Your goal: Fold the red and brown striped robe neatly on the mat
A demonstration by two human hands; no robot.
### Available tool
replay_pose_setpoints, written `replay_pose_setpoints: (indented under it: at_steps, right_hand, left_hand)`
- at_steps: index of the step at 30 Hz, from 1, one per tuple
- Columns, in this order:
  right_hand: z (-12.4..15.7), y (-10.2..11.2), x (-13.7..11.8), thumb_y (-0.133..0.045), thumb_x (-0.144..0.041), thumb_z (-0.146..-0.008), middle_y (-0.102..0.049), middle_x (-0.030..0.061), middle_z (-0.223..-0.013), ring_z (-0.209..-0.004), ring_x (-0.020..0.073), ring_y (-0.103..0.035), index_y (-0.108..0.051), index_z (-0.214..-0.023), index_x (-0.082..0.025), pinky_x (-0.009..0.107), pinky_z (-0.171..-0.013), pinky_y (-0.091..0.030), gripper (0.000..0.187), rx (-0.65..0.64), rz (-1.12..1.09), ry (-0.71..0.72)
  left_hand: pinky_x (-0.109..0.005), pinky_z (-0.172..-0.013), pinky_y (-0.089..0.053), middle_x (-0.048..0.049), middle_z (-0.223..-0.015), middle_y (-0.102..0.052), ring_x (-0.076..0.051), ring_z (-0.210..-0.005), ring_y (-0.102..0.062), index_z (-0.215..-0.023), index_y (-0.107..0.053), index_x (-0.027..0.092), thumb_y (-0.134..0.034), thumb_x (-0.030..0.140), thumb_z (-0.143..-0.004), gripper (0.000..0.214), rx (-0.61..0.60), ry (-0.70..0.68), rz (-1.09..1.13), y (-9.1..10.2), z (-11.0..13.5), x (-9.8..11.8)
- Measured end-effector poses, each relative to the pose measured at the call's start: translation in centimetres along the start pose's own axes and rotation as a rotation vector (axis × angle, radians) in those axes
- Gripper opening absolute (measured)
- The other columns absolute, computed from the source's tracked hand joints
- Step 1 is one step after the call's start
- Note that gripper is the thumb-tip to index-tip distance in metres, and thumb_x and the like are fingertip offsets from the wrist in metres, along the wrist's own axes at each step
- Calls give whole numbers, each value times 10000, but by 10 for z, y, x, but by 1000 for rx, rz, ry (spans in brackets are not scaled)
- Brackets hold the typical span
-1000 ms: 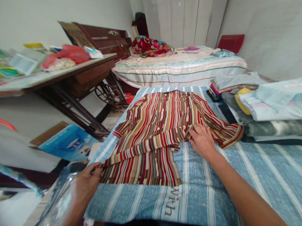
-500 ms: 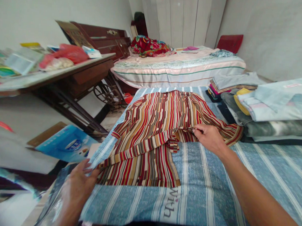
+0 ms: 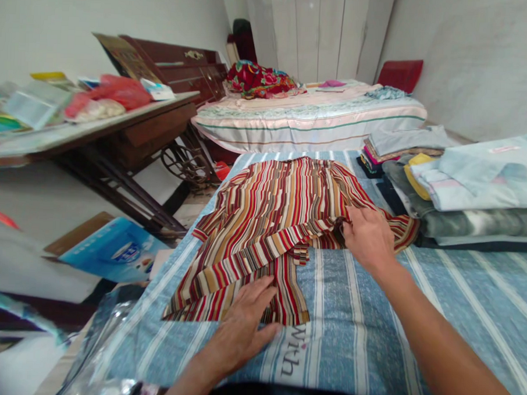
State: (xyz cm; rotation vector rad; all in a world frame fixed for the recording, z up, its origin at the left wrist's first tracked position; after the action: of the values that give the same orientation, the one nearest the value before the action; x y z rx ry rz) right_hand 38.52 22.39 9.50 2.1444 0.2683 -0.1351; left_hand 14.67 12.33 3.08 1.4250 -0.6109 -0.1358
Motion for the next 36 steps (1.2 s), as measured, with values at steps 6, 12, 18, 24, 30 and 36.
replay_pose_setpoints:
  at_steps: [6,12,18,24,30,36]
  right_hand:
    - [93,-2,-109,-507,-211,-844,-631,68,-1093,-1085,206,-548,-618,-1053,-199,379,-965,-439,237,-341,-385,590]
    - [131,-18,-139,-500,-134,-815,-585,80,-1186,-1188,243,-475,-613,-1028,-178,408,-1000,-409,245,-467,-342,615]
    - [134,-15,-154,-463,-68,-809,-615,76,-944,-950,185,-553,-603,-889,-169,337,-869,-468,191,-437,-359,650]
    - [139,-7,-158,-474,-110,-836,-604,81,-926,-940,191,-550,-595,-904,-171,351,-874,-461,152,-394,-383,655]
    - [112,-24,-127,-419,-56,-851,-626,76,-952,-970,175,-571,-613,-994,-167,328,-880,-473,266,-308,-311,658]
    - [71,-51,-105,-418,-33,-845,-550,160,-1228,-1207,275,-452,-591,-1115,-125,414,-904,-461,334,-132,22,678]
  left_hand:
    - [-466,-1004,-433,-149,-1331,-517,-288,-1225,-486,-1202,-548,165,-592,330,-792,444,219,23,-108,24,50,-67]
    - [-493,-933,-465,-178,-1261,-560,-333,-1166,-527,-1130,-613,167,-567,475,-789,462,323,168,-321,45,78,-128]
    - [-500,-928,-455,-146,-1229,-594,-333,-1138,-549,-1127,-632,198,-559,504,-772,475,212,261,-353,55,83,-147]
    - [-457,-989,-429,-119,-1211,-618,-298,-1134,-565,-1136,-625,202,-584,516,-738,508,170,306,-254,52,92,-163]
    - [-485,-965,-451,-167,-1239,-584,-315,-1145,-552,-1100,-617,159,-572,466,-787,441,264,171,-213,52,70,-109]
    - [-431,-1047,-394,-112,-1340,-513,-253,-1282,-424,-1116,-567,183,-563,275,-817,312,130,-148,-9,18,21,8]
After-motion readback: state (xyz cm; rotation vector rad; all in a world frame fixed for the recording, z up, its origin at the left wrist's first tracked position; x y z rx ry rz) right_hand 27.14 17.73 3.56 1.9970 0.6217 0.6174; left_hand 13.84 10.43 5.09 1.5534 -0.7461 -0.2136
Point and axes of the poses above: each hand's wrist, its own z-axis away from the middle knuckle, its own y-axis out of the back of the hand, x = y × z, the point moved 9 cm from there along -z, towards the middle knuckle
